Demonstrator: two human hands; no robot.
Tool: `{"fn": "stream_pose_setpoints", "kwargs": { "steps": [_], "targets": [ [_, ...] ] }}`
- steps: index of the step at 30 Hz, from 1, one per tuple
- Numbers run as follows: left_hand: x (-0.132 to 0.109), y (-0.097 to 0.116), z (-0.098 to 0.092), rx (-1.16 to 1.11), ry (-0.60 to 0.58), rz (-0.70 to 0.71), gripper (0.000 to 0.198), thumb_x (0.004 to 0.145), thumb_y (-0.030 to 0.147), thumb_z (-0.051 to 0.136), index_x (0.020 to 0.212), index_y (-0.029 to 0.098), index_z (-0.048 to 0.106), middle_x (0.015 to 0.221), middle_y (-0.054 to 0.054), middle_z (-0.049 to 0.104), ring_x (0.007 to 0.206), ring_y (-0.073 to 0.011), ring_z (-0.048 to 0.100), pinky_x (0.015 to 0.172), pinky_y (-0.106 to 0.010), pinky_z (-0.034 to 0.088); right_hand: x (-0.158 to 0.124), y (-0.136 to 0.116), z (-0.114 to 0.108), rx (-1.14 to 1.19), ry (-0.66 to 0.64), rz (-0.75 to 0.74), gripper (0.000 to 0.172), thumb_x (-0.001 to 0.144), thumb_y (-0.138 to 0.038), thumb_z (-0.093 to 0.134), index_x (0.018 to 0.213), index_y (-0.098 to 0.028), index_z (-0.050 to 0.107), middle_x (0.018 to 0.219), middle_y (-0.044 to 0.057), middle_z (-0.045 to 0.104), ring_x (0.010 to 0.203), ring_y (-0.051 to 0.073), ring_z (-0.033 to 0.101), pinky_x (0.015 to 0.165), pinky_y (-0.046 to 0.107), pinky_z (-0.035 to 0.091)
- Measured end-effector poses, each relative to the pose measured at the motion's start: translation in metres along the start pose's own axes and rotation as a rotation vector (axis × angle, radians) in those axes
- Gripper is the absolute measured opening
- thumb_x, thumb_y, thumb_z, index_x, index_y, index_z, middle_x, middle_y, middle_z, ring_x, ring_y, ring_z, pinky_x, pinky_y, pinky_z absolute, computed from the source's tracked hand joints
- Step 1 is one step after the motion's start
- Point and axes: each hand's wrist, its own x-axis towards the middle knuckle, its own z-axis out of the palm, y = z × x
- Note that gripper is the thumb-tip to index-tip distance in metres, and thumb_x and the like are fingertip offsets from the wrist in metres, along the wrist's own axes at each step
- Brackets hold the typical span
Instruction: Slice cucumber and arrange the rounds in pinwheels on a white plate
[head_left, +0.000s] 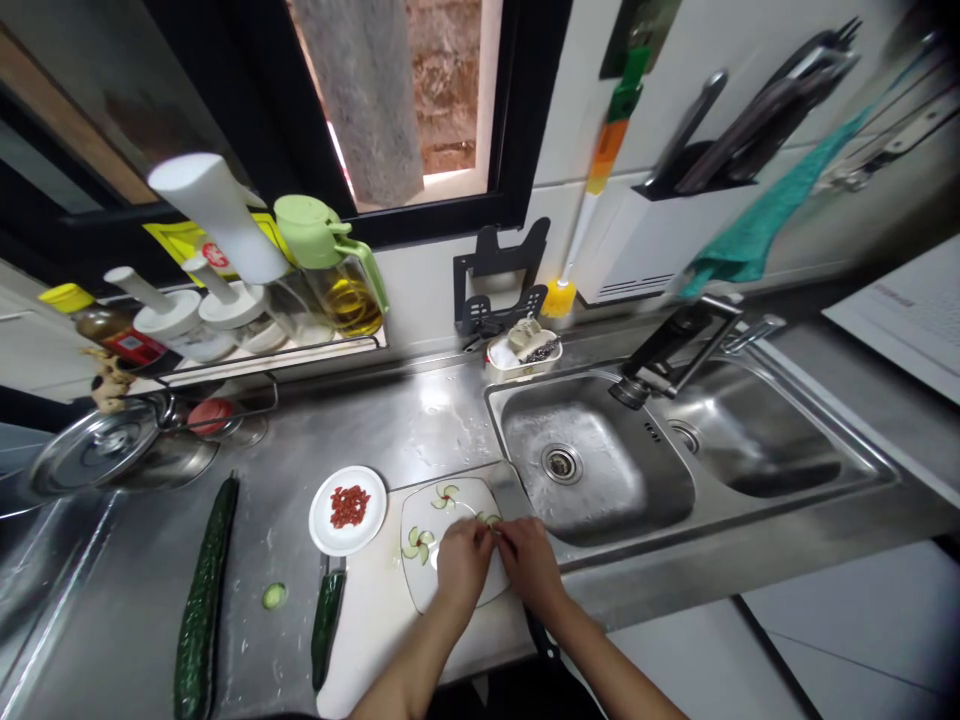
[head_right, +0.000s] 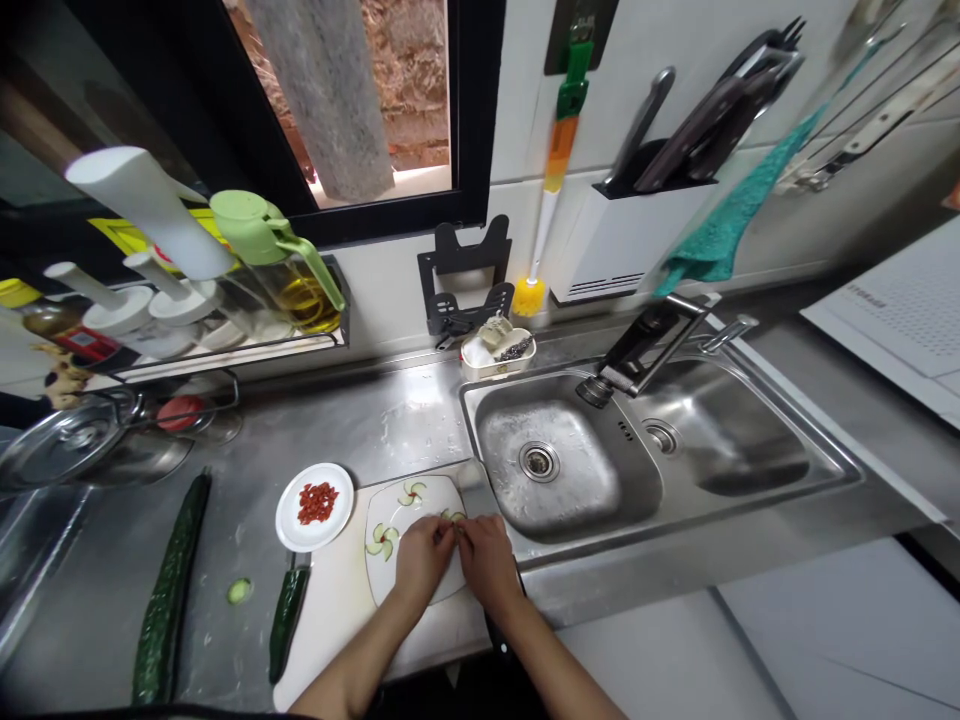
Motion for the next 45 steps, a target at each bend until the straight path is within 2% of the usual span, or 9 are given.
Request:
{"fn": "stream_pose_setpoints", "kwargs": {
  "steps": [13,22,34,45],
  "targets": [
    [0.0027,-0.0076,0.0047,-0.036,-0.006,-0.010,0.014,0.079,0.020,0.052,0.073,0.018,0.065,0.075,-0.003,0.063,0.075,-0.0157,0.056,0.073,-0.028,0.039,0.0057,0.0013,0.0036,-0.065,-0.068,-0.011,0.027,0.088,-0.019,0.042,0.101,-0.023,0.066,0.085,0.004,0.062,0.083,0.019,0.050,0.078,0.031,0.033],
    [0.0005,-0.0074,-0.0013,-0.079,-0.011,0.039,0.013,0.077,0.018,0.052,0.075,0.018,0.065,0.077,-0.003,0.063,0.077,-0.0156,0.057,0.073,-0.028,0.041,0.0066,-0.0020,0.0001,-0.077,-0.079,-0.008,0.025,0.086,-0.019,0.045,0.099,-0.023,0.066,0.085,0.004,0.062,0.083,0.019,0.049,0.078,0.031,0.033],
    [0.0008,-0.0101,-0.0011,-0.054,-0.013,0.057,0.014,0.078,0.018,0.051,0.072,0.018,0.064,0.073,-0.003,0.062,0.076,-0.0158,0.057,0.071,-0.027,0.041,0.0070,-0.0005,0.0003,-0.045,-0.062,0.002,0.027,0.085,-0.017,0.045,0.102,-0.021,0.066,0.088,0.005,0.066,0.085,0.020,0.052,0.078,0.031,0.036],
    [0.0084,-0.0083,0.0008,0.015,-0.060,0.069,0.014,0.076,0.017,0.054,0.079,0.019,0.067,0.079,-0.004,0.063,0.082,-0.0163,0.056,0.075,-0.027,0.041,0.0092,-0.0017,0.0029,-0.009,-0.075,0.017,0.029,0.085,-0.019,0.042,0.098,-0.021,0.067,0.086,0.004,0.067,0.084,0.020,0.055,0.080,0.032,0.035]
  ]
}}
